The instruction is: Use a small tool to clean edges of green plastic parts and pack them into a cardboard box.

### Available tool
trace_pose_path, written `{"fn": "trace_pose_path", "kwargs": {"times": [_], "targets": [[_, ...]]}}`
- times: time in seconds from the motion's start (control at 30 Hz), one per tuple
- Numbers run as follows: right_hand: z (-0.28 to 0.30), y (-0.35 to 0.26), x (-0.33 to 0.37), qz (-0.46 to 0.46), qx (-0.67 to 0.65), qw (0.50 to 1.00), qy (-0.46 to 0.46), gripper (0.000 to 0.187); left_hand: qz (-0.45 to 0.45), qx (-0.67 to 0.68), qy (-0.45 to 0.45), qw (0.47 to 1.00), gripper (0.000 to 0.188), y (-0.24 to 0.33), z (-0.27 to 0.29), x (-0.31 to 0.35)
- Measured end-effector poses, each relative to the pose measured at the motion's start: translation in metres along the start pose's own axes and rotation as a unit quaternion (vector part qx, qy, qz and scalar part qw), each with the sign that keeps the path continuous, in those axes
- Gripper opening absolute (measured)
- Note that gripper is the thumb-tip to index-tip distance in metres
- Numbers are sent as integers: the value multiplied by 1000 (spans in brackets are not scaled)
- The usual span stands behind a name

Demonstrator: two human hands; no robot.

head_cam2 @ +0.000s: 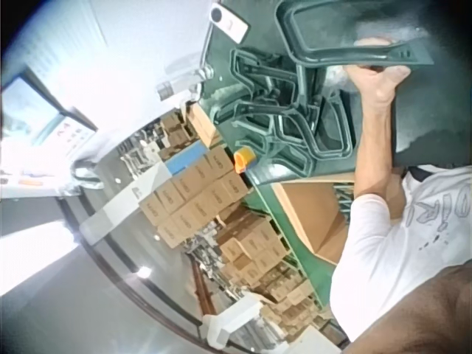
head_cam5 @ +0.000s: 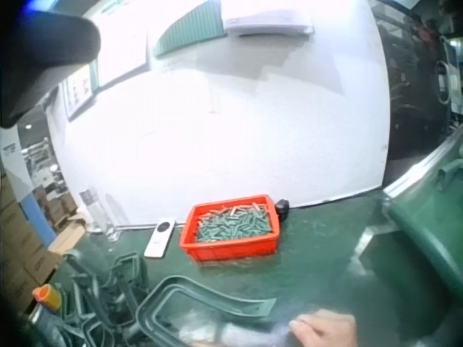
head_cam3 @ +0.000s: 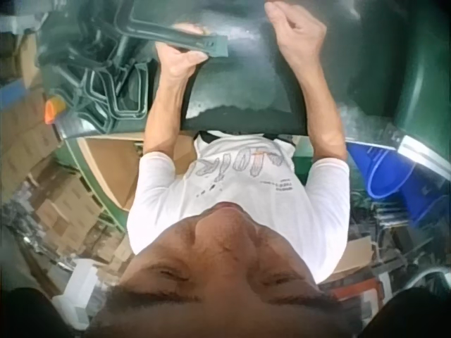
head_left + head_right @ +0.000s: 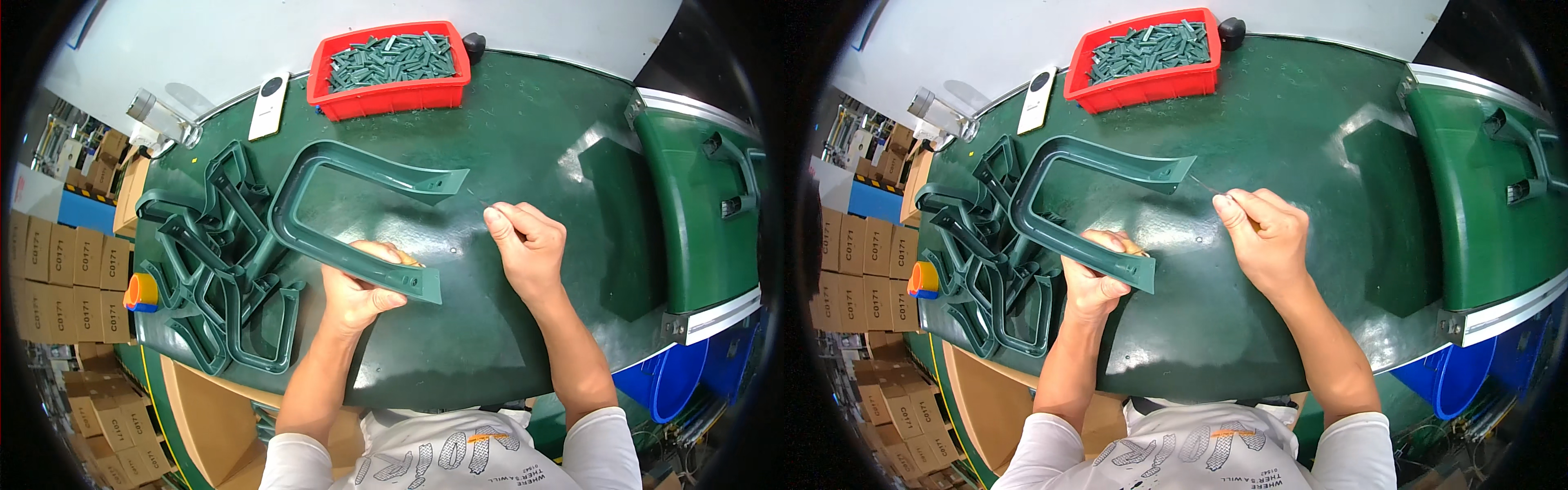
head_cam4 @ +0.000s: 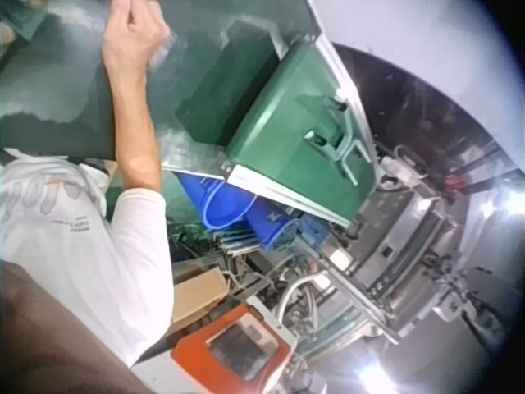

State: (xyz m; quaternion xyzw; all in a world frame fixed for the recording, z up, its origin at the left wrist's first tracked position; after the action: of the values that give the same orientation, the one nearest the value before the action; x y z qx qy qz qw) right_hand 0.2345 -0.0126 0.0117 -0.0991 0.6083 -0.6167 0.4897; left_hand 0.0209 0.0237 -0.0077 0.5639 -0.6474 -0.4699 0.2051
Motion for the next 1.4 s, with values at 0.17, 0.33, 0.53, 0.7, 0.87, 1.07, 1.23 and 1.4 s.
{"fn": "trace_pose_path", "kwargs": {"times": [0.17, 0.33, 0.53, 0.7, 0.87, 1.07, 1.23, 1.4], "targets": [[-2, 1, 2, 7, 19, 999, -25, 17, 3, -2, -7, 1000, 43, -1, -1, 1], [-3, -1, 3, 17, 14, 999, -30, 16, 18, -10, -1, 1000, 43, 0, -1, 2], [-4, 1, 3, 8, 21, 999, -43, 19, 11, -12, 4, 1000, 44, -1, -1, 2], [-3, -2, 3, 20, 21, 1000, -10, 15, 16, 3, -6, 1000, 43, -2, -1, 3], [3, 2, -6, 17, 43, 998, 35, 17, 30, 26, -20, 999, 42, -3, -6, 6], [22, 26, -24, -109, 42, 991, 58, 28, 1, 15, -59, 998, 47, 0, -12, 9], [17, 16, -19, -286, -232, 920, -134, 38, 11, 15, -40, 999, 47, -2, -5, 7], [17, 8, -13, -318, -286, 868, -252, 41, 14, 12, -46, 999, 47, -2, -4, 5]]}}
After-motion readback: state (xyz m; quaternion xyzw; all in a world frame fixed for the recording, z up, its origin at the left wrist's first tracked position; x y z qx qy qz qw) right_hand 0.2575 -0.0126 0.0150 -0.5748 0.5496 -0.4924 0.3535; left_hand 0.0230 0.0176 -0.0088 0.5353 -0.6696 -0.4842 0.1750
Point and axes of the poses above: each hand's wrist, its own x-axis away from the middle knuckle, its own z-axis out of the back of the hand, y = z × x, the point moved 3 cm from there along -x, towards the middle knuckle, and after that the axes turned 11 degrees about y, right-handed, at the moved point
